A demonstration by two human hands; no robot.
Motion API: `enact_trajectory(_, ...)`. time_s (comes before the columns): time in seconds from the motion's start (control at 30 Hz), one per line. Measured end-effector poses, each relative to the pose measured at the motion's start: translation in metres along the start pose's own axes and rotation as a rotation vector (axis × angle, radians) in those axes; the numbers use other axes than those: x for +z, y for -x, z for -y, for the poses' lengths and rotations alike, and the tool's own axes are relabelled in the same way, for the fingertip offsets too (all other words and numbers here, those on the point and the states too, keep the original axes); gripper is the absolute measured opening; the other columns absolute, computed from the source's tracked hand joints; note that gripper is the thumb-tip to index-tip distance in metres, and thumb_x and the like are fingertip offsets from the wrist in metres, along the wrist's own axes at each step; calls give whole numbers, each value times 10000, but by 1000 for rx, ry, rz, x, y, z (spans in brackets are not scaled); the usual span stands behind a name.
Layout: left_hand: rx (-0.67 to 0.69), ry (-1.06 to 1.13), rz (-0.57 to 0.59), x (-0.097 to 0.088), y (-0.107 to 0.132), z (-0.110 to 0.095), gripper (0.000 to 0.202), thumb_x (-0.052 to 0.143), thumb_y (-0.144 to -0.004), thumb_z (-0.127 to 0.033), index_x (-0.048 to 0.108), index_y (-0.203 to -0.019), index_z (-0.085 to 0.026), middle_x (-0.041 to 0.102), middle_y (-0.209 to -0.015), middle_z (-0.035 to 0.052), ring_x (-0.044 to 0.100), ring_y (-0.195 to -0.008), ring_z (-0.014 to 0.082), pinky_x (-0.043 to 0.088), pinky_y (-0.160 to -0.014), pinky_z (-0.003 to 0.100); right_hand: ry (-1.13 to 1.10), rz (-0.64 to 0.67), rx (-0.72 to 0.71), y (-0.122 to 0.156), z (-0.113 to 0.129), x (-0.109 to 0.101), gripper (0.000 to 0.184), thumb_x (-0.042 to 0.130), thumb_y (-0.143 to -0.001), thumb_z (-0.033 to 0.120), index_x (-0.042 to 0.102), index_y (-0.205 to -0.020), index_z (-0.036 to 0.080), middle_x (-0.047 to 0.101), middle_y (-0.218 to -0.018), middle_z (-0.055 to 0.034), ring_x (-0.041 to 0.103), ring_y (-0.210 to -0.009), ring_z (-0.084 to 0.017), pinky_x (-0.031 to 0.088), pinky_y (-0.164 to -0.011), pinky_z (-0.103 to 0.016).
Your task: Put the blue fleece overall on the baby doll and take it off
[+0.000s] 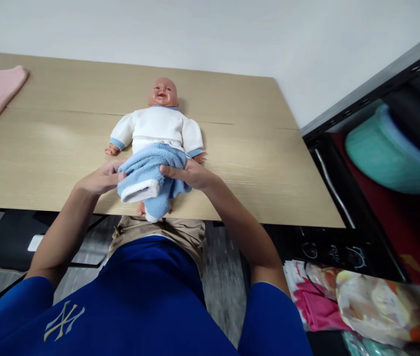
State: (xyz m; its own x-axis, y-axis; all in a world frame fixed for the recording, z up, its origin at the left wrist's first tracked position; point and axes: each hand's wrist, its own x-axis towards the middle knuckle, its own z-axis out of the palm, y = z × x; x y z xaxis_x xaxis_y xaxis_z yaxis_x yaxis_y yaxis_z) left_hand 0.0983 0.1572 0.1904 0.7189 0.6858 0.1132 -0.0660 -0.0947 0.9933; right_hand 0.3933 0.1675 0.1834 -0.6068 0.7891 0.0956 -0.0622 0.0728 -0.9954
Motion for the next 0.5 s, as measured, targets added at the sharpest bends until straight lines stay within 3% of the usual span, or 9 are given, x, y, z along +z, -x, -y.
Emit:
enact_trajectory(0.1, 11, 6, 88, -2, 4, 0, 684, 1044, -762, -790, 846, -1026, -190, 741, -814, 54, 667, -694, 207, 536, -618, 297, 6, 31, 21, 1, -3, 1, 755, 905, -856, 895, 887, -1297, 282, 908, -1293, -63, 807, -1385, -312, 579, -1362, -506)
enact_trajectory(0.17, 16, -3, 42, -2, 7, 1, 668, 1076, -739, -752, 846, -1014, -189, 740, -794, 47, 681, -697, 213, 570, -653, 313, 62, 71, 30, 2, -6, -1, 736, 917, -875, 858, 881, -1336, 285, 894, -1361, -64, 773, -1453, -311, 529, -1401, -507)
enact_trajectory(0.23, 25, -10, -11, 0, 10, 3, 609, 1061, -792, -714, 842, -1017, -192, 747, -787, 44, 689, -702, 213, 602, -683, 321, 108, 141, 37, 3, -9, -3, 796, 974, -826, 825, 860, -1397, 283, 876, -1409, -72, 767, -1458, -321, 528, -1396, -517)
enact_trajectory(0.37, 37, -33, -49, 6, 14, 8, 528, 1015, -886, -658, 838, -1058, -192, 799, -863, 60, 728, -759, 212, 643, -720, 306, 135, 300, 4, 3, -11, -2, 1027, 1132, -563, 752, 834, -1406, 246, 873, -1315, -91, 801, -1372, -370, 614, -1308, -539)
enact_trajectory(0.43, 49, -48, -76, 10, 12, 10, 540, 999, -903, -668, 841, -1104, -193, 822, -910, 70, 744, -786, 216, 651, -727, 303, 176, 301, -38, 4, -6, 2, 981, 1160, -541, 678, 838, -1366, 253, 869, -1267, -81, 784, -1417, -388, 590, -1344, -543)
enact_trajectory(0.5, 74, -62, -93, 15, 9, 7, 552, 971, -924, -697, 837, -1117, -198, 825, -925, 71, 748, -802, 221, 651, -735, 308, 209, 255, -82, 5, 1, 6, 864, 1140, -616, 621, 836, -1347, 273, 866, -1268, -74, 777, -1444, -389, 560, -1383, -546)
